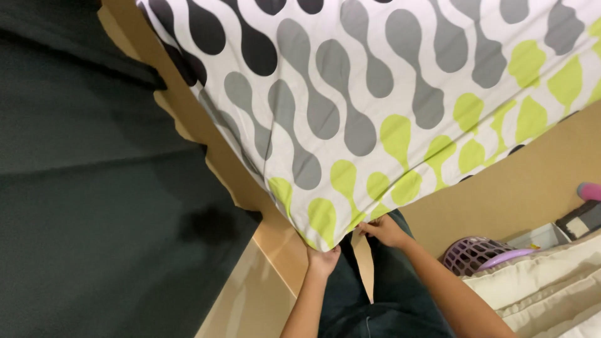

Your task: The person spreads a patterned fitted sheet over a mattress and tucks the edges under the mattress corners. They move around the bed to smooth and secure the sheet on all sides.

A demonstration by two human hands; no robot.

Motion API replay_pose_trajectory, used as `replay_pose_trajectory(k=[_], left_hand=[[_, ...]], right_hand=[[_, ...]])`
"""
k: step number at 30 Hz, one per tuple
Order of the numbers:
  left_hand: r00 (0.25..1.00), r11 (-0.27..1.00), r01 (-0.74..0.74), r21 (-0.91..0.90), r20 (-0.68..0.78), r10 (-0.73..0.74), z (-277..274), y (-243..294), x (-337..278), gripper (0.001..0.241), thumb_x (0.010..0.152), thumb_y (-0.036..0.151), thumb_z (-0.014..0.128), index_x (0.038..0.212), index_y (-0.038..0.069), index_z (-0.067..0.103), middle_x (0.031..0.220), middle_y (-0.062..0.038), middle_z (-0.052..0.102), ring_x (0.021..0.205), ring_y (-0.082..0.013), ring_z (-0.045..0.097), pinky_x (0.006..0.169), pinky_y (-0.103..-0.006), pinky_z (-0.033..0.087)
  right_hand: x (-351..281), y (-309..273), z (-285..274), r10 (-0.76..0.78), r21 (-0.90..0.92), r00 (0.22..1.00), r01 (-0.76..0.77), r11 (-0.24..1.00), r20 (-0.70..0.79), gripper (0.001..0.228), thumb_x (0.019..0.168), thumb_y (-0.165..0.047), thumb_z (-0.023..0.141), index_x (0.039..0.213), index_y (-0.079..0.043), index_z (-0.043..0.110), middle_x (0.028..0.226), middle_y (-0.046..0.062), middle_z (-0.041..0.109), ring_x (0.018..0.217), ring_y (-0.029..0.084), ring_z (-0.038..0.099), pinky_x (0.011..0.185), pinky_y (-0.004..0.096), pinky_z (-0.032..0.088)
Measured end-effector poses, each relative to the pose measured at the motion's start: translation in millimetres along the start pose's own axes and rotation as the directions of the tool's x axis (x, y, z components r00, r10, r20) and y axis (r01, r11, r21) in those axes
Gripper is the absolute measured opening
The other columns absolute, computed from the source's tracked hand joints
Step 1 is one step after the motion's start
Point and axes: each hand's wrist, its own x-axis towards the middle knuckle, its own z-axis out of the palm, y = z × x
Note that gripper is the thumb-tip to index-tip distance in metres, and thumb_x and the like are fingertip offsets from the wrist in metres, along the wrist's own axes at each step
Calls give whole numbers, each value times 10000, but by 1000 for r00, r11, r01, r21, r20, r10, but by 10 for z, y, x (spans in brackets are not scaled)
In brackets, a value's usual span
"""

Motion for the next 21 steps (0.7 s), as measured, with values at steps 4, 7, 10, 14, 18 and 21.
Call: replay_pose_trajectory(k=[4,7,10,14,18,21], left_hand=[[994,980,-80,-184,-85,65,517,14,-379,355,983,471,501,1189,213,633,1123,12,670,965,-167,594,730,-308,489],[980,968,-150,-200,-157,120,419,57,-219,293,1004,356,475,1197,198,629,1084,6,703,887,-149,650,680,-281,494],[986,966,-125,-226,-140,94,-260,155,372,209,1009,303,495,1082,193,656,870,14,666,600,-110,523,484,-228,380],[999,908,20,-419,-37,-39,-938,277,997,173,978,203,463,836,185,561,642,23,532,409,-146,385,417,-275,346],[952,891,-307,-335,-90,294,-722,25,979,180,969,133,470,1123,178,554,1002,24,626,777,-133,601,662,-269,506],[886,861,-457,-222,-191,422,-196,-10,483,344,993,135,512,1331,99,563,1255,-64,674,1069,-222,677,884,-355,569]], right_hand=[[-11,33,-75,102,-133,991,-90,987,83,274,992,-224,727,1006,46,776,836,110,754,717,143,688,665,308,559],[-89,-35,-24,38,-88,995,-30,996,97,230,939,-214,703,1031,-8,745,909,59,785,663,126,672,621,302,560],[-165,-22,68,70,-130,997,-65,989,33,225,935,-229,687,1047,-41,742,927,22,780,668,113,659,617,291,562],[-362,-365,237,-119,-430,992,128,894,47,307,921,-263,738,1136,-47,772,1037,114,774,896,233,687,762,366,541],[-573,-722,256,-427,-864,898,299,405,111,393,815,-230,781,1148,-31,711,1175,203,695,1176,424,576,975,486,469],[-587,-645,158,-391,-911,914,246,330,105,403,805,-172,756,1174,-34,675,1234,188,664,1241,400,545,1058,464,441]])
